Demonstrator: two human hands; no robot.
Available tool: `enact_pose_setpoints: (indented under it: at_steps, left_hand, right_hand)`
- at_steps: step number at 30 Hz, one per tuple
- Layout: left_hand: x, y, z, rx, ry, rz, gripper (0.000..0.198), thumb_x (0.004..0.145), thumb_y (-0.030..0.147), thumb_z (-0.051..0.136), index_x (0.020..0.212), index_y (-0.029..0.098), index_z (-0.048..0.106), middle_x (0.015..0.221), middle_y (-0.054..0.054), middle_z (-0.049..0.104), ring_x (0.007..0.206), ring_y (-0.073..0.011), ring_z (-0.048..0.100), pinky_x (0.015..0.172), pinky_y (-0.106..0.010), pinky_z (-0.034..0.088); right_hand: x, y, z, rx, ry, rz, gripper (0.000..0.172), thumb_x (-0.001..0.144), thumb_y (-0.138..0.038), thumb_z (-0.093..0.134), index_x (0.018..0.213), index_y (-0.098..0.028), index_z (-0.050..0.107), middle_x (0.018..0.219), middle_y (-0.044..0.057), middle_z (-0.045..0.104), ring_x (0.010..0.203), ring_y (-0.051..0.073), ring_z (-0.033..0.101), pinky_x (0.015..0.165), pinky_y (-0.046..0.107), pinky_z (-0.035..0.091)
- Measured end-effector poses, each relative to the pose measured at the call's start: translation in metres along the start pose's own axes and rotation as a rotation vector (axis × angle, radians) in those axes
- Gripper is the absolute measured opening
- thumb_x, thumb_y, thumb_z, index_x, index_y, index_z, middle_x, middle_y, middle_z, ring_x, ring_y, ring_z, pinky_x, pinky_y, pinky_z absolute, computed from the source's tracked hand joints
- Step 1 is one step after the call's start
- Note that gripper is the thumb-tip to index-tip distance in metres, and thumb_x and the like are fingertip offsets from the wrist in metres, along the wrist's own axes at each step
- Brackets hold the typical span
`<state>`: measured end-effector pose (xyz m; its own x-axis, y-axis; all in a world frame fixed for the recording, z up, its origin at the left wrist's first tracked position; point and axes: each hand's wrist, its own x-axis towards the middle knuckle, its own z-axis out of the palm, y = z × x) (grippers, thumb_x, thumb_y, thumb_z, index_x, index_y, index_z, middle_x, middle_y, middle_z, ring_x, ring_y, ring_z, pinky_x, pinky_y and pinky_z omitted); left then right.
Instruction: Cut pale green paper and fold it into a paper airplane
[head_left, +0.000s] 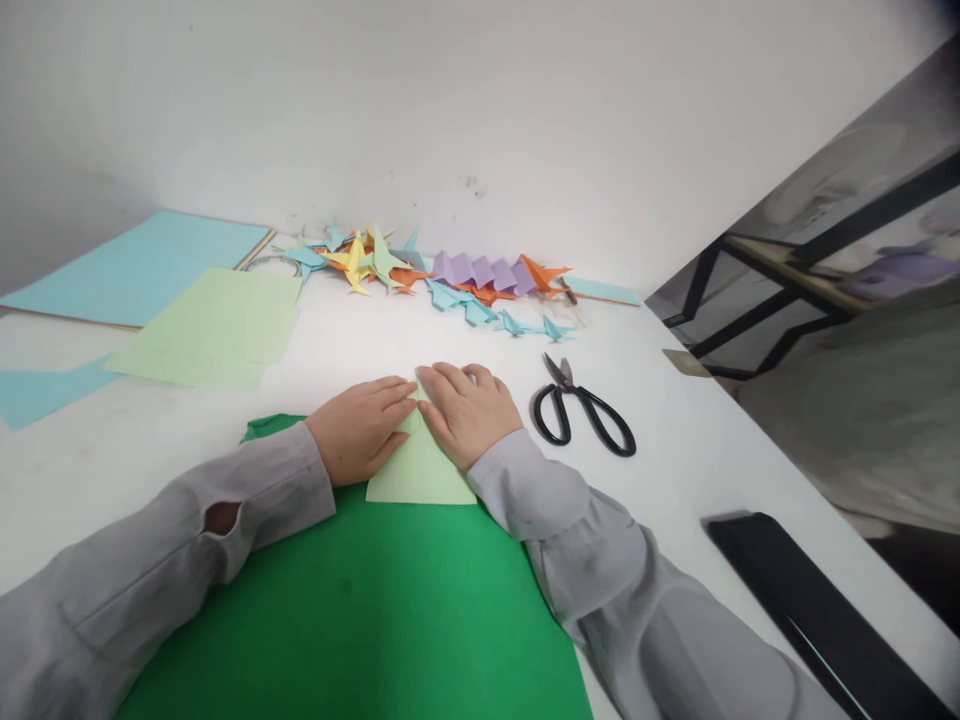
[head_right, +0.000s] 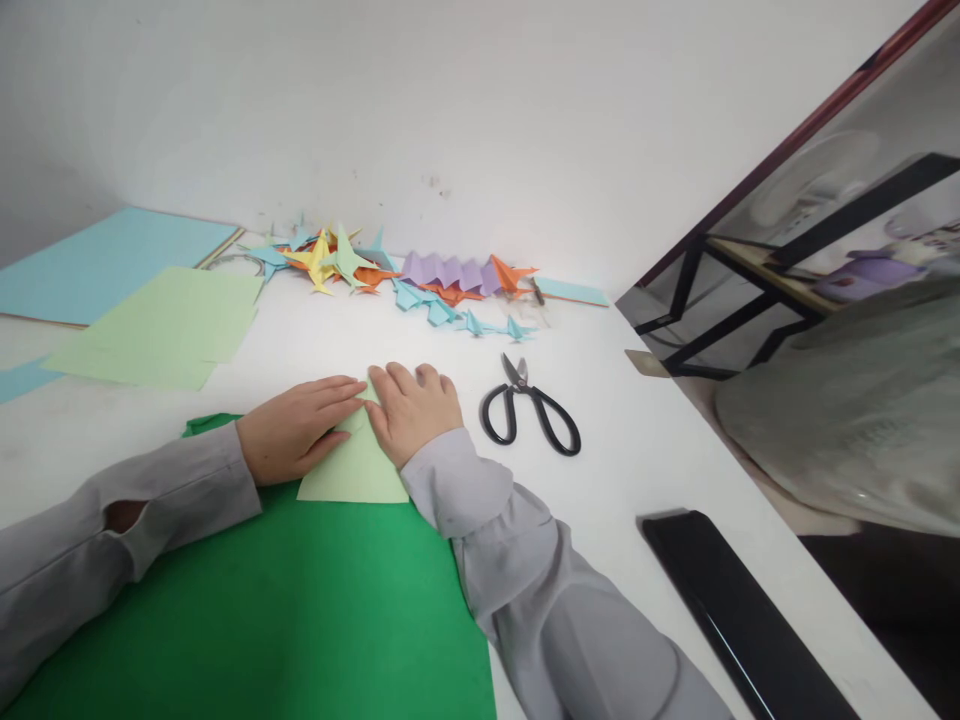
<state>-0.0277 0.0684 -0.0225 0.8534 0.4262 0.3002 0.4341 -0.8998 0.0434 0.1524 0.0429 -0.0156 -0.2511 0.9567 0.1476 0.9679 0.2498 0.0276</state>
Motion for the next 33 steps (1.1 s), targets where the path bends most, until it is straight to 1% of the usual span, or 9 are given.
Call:
enact_pose_setpoints:
  at_steps: [3,6,8,15,19,23,27,33]
  left_hand:
    - [-0.0005,-0.0013,0.0005,-0.005,0.013,0.009,0.037,0.086,0.02,0.04,0.113,0.0,0.055,0.121,-0.022,0.057,0.116,-0.0315,0.049,0.097,-0.047,0.044]
    - [-0.0014,-0.0035,0.0019,-0.018,0.027,0.019,0.035,0.087,0.021,0.04,0.113,0.004,0.055,0.122,-0.02,0.056,0.116,-0.0297,0.049,0.097,-0.047,0.044]
    - [-0.002,-0.0047,0.0028,-0.028,0.037,0.029,0.035,0.087,0.022,0.039,0.113,0.004,0.055,0.123,-0.02,0.056,0.116,-0.0293,0.049,0.097,-0.047,0.044]
    - [-0.0023,-0.0047,0.0028,-0.037,0.065,0.042,0.036,0.087,0.021,0.039,0.111,0.001,0.057,0.12,-0.022,0.056,0.114,-0.0309,0.05,0.096,-0.047,0.045]
    - [-0.0021,-0.0045,0.0031,-0.04,0.071,0.035,0.034,0.087,0.022,0.04,0.11,0.003,0.056,0.12,-0.021,0.057,0.114,-0.0299,0.051,0.096,-0.046,0.045]
    - [-0.0021,-0.0046,0.0031,-0.039,0.056,0.025,0.034,0.087,0.022,0.039,0.112,0.006,0.056,0.122,-0.02,0.056,0.116,-0.0287,0.05,0.096,-0.047,0.045]
    - [-0.002,-0.0043,0.0023,-0.024,0.044,0.028,0.036,0.086,0.021,0.04,0.112,0.002,0.056,0.122,-0.022,0.056,0.116,-0.0301,0.05,0.097,-0.046,0.044]
    - [-0.0016,-0.0018,0.0007,-0.011,0.023,0.027,0.034,0.086,0.021,0.042,0.109,0.001,0.057,0.12,-0.023,0.056,0.116,-0.0304,0.049,0.099,-0.046,0.043]
  right_hand:
    - [-0.0004,0.0003,0.0004,0.004,0.004,-0.004,0.043,0.091,-0.044,0.034,0.131,-0.03,0.044,0.136,0.001,0.047,0.11,0.029,0.04,0.088,0.043,0.035]
    - [-0.0007,0.0006,0.0006,0.002,0.007,-0.004,0.042,0.091,-0.044,0.034,0.129,-0.032,0.046,0.135,0.0,0.047,0.11,0.03,0.04,0.087,0.043,0.036]
    - [-0.0008,0.0007,0.0005,0.002,0.009,-0.005,0.042,0.091,-0.044,0.033,0.129,-0.032,0.046,0.135,0.0,0.047,0.11,0.03,0.04,0.087,0.044,0.036]
    - [-0.0014,-0.0012,-0.0012,-0.01,0.003,-0.005,0.042,0.092,-0.044,0.033,0.129,-0.032,0.046,0.135,0.002,0.047,0.11,0.029,0.041,0.087,0.043,0.036]
    - [-0.0023,-0.0039,-0.0026,-0.015,0.0,0.017,0.041,0.092,-0.043,0.033,0.129,-0.031,0.046,0.136,0.002,0.046,0.112,0.03,0.041,0.088,0.044,0.036]
    - [-0.003,-0.006,-0.0037,-0.002,-0.014,0.04,0.041,0.092,-0.043,0.033,0.129,-0.032,0.046,0.137,0.001,0.045,0.115,0.03,0.04,0.089,0.045,0.036]
    - [-0.003,-0.0058,-0.003,0.005,-0.015,0.052,0.042,0.092,-0.044,0.032,0.13,-0.032,0.045,0.138,0.001,0.044,0.116,0.03,0.039,0.09,0.046,0.035]
    - [-0.0017,-0.0038,0.0003,0.03,0.0,0.022,0.04,0.092,-0.043,0.033,0.128,-0.034,0.048,0.136,0.001,0.046,0.115,0.031,0.039,0.094,0.048,0.031]
